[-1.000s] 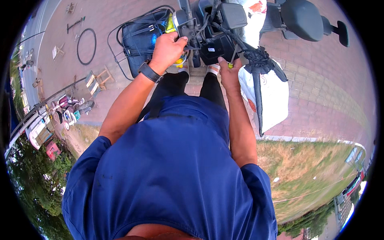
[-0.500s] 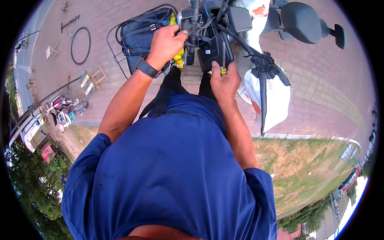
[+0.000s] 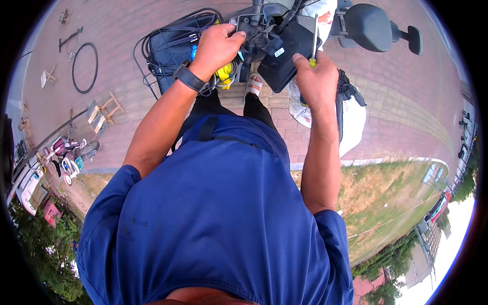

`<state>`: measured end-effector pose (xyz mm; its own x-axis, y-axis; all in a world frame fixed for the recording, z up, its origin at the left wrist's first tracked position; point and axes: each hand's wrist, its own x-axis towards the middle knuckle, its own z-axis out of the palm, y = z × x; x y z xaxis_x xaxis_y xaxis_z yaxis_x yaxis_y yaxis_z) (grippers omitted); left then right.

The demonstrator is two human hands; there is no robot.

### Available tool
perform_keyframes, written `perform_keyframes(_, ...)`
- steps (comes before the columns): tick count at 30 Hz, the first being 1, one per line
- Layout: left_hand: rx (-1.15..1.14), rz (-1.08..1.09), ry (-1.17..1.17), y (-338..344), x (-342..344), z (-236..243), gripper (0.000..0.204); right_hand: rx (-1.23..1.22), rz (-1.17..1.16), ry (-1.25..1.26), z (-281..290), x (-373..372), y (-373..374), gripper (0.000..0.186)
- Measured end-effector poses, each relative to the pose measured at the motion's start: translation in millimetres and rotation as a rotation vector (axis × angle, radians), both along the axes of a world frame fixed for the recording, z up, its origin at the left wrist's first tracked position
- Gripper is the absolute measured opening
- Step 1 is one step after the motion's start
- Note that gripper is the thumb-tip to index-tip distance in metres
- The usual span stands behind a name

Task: The person uses a screwdriver to adjust and tighten components on the handlebar assembly of a motorcycle. They then walk to a cluttered workbench, pick up a yellow patterned item, and search through various tools and parts on the shelves.

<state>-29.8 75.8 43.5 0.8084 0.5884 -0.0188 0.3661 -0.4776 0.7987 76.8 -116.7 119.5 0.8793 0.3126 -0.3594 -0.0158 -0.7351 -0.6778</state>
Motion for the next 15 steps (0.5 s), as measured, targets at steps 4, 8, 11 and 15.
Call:
perform_keyframes(4, -0.043, -0.001, -0.013, 1.5, 2.2, 6.3, 0.034, 0.086, 0.036, 0.138, 13.9, 23.4, 3.5, 0.026)
perform_keyframes(8, -0.102, 0.001, 0.018, -0.9, 3.3, 5.6, 0.034, 0.087, 0.096, 0.159, 17.3, 39.3, 2.8, 0.025)
perform_keyframes(11, -0.115, 0.019, 0.021, -6.2, 4.2, 0.1, 0.033, 0.105, 0.117, 0.186, 12.1, 50.7, -0.5, 0.025)
perform_keyframes(15, -0.277, 0.074, 0.011, -15.4, 5.1, 0.6, 0.032, 0.137, 0.112, 0.214, 4.4, 58.4, -4.0, 0.025)
